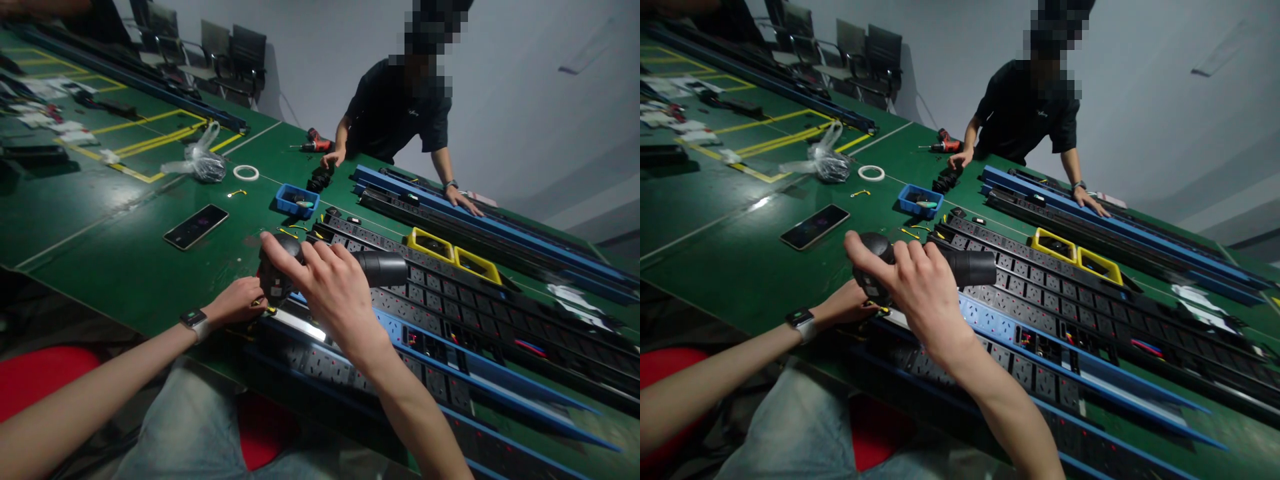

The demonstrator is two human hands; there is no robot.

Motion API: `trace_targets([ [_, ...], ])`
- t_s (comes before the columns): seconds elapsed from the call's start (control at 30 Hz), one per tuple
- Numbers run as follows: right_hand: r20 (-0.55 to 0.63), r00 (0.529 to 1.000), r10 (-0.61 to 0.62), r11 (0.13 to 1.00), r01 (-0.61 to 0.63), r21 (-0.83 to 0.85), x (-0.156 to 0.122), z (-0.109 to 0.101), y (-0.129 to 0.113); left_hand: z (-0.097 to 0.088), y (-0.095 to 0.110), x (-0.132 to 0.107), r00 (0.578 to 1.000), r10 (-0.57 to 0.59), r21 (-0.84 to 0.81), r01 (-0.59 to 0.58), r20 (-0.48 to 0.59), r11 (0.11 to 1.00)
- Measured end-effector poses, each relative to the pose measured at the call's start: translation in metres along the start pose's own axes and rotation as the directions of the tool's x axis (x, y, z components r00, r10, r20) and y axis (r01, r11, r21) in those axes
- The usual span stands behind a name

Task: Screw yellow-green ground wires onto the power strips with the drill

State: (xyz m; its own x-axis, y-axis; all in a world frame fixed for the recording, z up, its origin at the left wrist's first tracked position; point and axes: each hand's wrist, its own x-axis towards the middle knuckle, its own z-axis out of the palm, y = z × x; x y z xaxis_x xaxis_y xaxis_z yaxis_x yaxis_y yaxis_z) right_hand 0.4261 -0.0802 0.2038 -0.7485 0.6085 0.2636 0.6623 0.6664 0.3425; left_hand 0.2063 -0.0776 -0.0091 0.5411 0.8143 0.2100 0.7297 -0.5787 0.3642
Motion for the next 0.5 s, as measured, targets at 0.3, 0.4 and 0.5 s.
trace_targets([
  [0.3, 0.029, 0.999, 0.03, 0.999, -0.03, -0.022, 0.0002, 0.0004, 0.003, -0.0032, 0.0001, 0.0022, 0.998, 0.069, 0.081, -0.07, 0.016, 0.994],
  [0.4, 0.019, 1.0, 0.022, 0.999, -0.022, -0.035, -0.0003, 0.0002, 0.0021, -0.0069, 0.0029, 0.0037, 0.998, 0.055, 0.085, -0.057, 0.025, 0.995],
  [0.5, 0.004, 1.0, 0.019, 0.999, -0.018, -0.048, -0.0001, 0.0006, 0.0013, -0.0095, 0.0052, 0.0051, 0.999, 0.035, 0.085, -0.038, 0.04, 0.996],
])
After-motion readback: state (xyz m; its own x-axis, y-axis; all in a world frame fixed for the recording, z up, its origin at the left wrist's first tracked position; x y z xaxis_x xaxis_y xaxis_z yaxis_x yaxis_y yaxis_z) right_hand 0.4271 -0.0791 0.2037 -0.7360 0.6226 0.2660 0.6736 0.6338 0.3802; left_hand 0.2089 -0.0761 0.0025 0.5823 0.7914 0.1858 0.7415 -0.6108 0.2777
